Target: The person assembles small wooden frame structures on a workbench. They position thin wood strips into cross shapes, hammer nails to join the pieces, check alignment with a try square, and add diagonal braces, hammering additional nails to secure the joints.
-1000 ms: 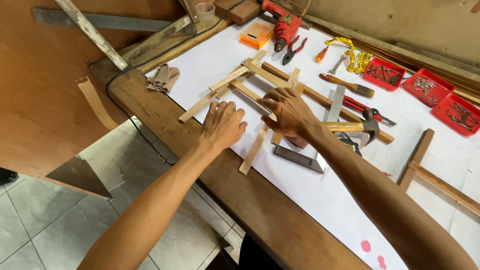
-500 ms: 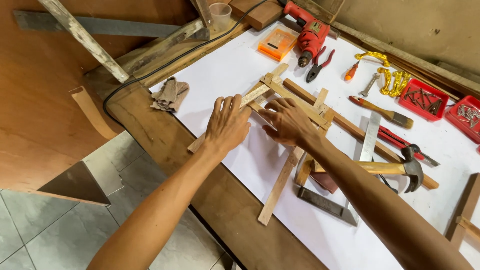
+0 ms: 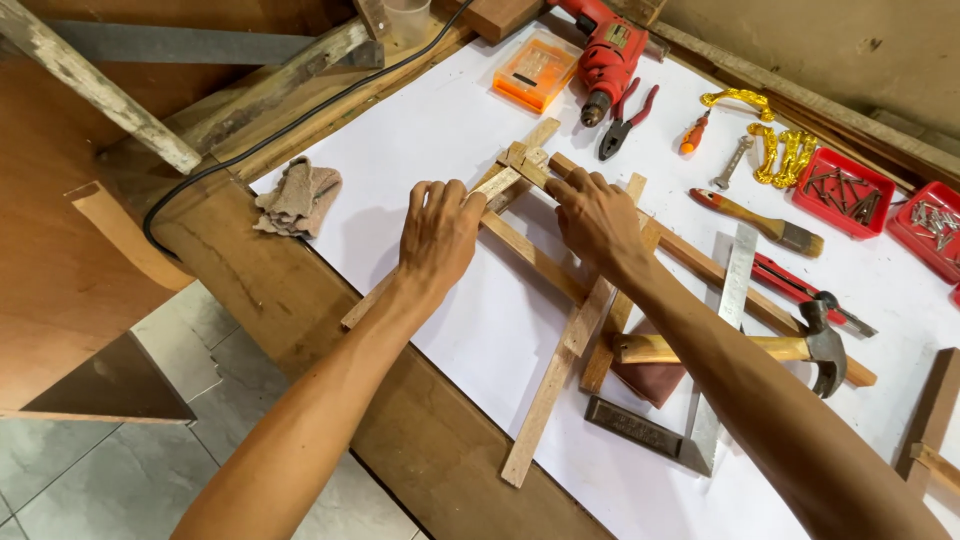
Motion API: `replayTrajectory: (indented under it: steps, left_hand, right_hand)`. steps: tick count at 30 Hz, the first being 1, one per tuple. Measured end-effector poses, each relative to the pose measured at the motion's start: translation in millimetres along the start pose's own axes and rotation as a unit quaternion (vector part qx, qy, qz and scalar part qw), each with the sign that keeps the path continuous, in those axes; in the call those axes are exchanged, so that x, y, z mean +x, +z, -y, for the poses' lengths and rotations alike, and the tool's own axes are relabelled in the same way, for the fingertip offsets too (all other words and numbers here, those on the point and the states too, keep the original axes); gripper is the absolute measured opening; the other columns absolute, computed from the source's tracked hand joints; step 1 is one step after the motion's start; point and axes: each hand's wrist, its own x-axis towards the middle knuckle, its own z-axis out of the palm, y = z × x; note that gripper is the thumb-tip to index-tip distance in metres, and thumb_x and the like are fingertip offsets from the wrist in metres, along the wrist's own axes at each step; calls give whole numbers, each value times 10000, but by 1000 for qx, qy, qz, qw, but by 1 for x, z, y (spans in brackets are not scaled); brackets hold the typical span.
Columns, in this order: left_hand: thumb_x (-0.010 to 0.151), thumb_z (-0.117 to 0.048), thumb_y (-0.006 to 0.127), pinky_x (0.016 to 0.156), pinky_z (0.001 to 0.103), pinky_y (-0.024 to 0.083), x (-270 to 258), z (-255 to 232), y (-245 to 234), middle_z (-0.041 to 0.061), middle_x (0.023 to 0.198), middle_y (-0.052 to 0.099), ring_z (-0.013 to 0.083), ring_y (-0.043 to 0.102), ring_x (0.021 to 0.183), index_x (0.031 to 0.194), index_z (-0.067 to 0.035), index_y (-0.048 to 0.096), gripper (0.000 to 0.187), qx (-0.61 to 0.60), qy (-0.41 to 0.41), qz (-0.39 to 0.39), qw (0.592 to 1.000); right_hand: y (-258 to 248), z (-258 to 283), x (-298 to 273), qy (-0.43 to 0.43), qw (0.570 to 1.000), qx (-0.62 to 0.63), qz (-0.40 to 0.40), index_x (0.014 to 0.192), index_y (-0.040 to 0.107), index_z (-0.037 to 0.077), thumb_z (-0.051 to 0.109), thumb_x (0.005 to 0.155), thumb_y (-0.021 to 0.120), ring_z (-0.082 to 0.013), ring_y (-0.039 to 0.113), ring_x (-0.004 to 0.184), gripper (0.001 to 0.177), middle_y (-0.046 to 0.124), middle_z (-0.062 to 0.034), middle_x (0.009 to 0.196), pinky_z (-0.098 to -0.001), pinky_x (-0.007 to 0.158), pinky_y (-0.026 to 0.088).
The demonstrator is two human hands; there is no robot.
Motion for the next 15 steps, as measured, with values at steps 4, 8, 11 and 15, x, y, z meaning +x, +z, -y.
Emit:
replayTrajectory:
  steps: [4,8,11,15]
  left_hand:
    - [887,-25,669,948,439,451,16,-7,-38,102,886,639,257,608,878,957,-38,715,84,-22,9,-31,999]
    - [896,-12,677,873,436,471,29,-21,-73,107,930,644,283,620,894,988,-43,713,104,-51,7,-80,995]
    - [866,-7,687,786,435,516,35,-36,-99,114,982,636,302,640,914,1049,-43,712,188,-63,16,-110,992]
    - [887,-7,696,722,416,594,37,-55,-132,136,1049,590,318,659,939,1161,-45,683,277,-94,21,-123,988]
  right_hand:
    - [-38,5,6,3,999,27,-21,1276,673,150,4,962,556,-308,696,899,365,701,-171,1170,-361,472,599]
    - [-99,16,-2,-1,993,76,-92,1236,661,150,118,924,675,-305,694,843,315,685,-107,1058,-421,630,586]
    - [-129,17,-14,7,990,70,-122,1251,659,149,111,924,687,-326,684,827,330,663,-106,1068,-438,629,575]
    - [-162,22,-31,-14,976,106,-191,1281,660,167,106,941,689,-294,694,853,346,647,-99,1113,-420,670,588]
